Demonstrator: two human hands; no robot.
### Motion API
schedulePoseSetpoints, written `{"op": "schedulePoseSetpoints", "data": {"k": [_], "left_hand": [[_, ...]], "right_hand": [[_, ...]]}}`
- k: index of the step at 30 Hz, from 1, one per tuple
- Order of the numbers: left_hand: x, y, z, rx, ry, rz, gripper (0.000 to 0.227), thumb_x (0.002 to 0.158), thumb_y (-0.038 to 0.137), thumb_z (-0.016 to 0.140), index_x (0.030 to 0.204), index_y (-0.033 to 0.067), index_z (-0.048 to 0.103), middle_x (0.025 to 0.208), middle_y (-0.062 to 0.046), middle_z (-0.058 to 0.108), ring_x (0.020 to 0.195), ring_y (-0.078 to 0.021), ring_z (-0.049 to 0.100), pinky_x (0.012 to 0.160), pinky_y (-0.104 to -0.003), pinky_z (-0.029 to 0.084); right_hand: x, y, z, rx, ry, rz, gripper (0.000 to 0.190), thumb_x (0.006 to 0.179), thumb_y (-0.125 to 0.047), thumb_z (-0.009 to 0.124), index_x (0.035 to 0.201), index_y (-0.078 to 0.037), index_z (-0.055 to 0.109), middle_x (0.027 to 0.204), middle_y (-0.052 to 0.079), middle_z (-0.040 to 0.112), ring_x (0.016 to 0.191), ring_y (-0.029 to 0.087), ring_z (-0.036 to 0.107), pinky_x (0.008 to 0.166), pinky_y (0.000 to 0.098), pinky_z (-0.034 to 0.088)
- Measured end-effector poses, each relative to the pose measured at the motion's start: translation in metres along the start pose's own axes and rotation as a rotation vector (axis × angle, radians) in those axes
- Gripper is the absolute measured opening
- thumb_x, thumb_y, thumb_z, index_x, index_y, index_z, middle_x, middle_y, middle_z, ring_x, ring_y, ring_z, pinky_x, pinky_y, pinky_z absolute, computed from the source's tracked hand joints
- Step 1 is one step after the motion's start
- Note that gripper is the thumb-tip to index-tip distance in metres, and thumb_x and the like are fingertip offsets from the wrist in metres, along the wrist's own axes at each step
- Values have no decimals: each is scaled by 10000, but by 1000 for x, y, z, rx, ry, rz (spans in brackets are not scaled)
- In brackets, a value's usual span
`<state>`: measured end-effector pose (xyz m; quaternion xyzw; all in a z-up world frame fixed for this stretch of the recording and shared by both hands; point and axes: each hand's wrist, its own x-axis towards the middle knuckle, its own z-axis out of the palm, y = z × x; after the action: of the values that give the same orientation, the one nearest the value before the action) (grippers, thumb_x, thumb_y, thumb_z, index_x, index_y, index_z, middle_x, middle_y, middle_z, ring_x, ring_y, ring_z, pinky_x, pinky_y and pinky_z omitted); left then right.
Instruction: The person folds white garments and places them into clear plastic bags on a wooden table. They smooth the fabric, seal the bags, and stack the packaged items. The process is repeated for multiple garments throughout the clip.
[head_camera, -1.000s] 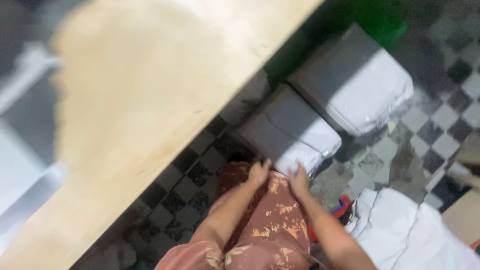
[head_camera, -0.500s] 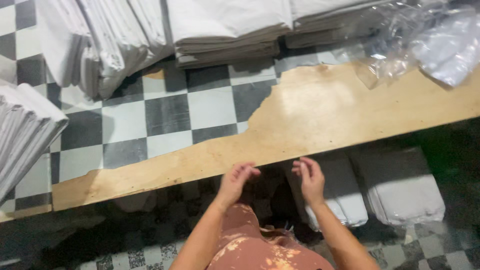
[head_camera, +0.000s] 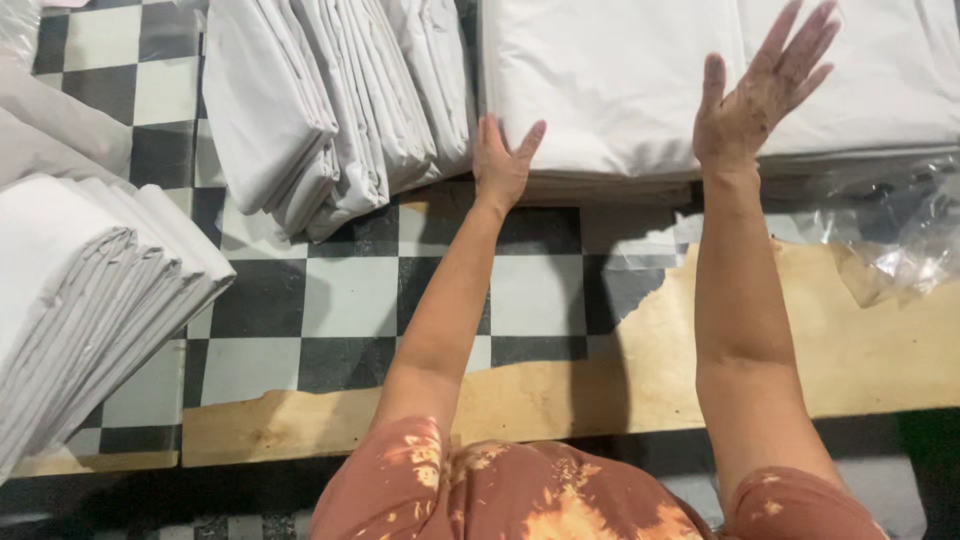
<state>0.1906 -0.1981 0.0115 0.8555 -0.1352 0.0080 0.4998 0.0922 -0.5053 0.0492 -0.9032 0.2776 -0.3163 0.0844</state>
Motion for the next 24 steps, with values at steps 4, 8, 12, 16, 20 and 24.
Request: {"op": "schedulePoseSetpoints", "data": {"k": [4,8,12,16,20,24], "left_hand": [[17,-27,19,14,-136,-289,1300,661,726,777,1546,-81,270,1498,-328,449,1398,-419,457,1162,-413,373],[33,-26,3,-79,-257,-411,1370,628,798,744,1530,-111,257,1463,-332,483,1391,-395,498,1171,-385,381],[54,-16,-9,-15,-373,-551,1381,624,878,676,1472,-160,345,1455,-347,501,1394,-404,506,1171,-405,392],[61,-6,-4,126,-399,-583,1415,610,896,654,1478,-169,317,1435,-364,509,1375,-418,521,1146,-416,433],[55,-20,16,169,-347,-584,1329,636,842,701,1453,-151,366,1460,-349,469,1380,-417,496,1129,-423,441],[45,-47,27,146,-221,-466,1211,722,781,702,1454,-127,376,1442,-376,454,1372,-455,462,1134,-440,401]], "right_hand": [[-5,11,45,148,-409,267,841,1102,-541,510,1652,31,233,1672,284,271,1563,423,223,1314,500,188],[-12,29,12,156,-692,504,832,983,-552,580,1540,40,403,1558,289,441,1451,424,421,1212,503,348],[-38,71,34,635,-792,933,849,975,-666,614,1489,0,502,1490,160,546,1363,301,520,1122,450,418],[-55,112,79,1313,-698,1050,756,916,-542,729,1470,-67,531,1452,62,628,1341,257,596,1108,420,510],[-56,113,85,1389,-681,965,703,909,-398,775,1448,-18,533,1415,122,641,1286,273,626,1105,423,515],[-68,95,65,1369,-615,925,662,892,-294,782,1407,42,540,1355,171,651,1206,288,659,1062,420,543]]}}
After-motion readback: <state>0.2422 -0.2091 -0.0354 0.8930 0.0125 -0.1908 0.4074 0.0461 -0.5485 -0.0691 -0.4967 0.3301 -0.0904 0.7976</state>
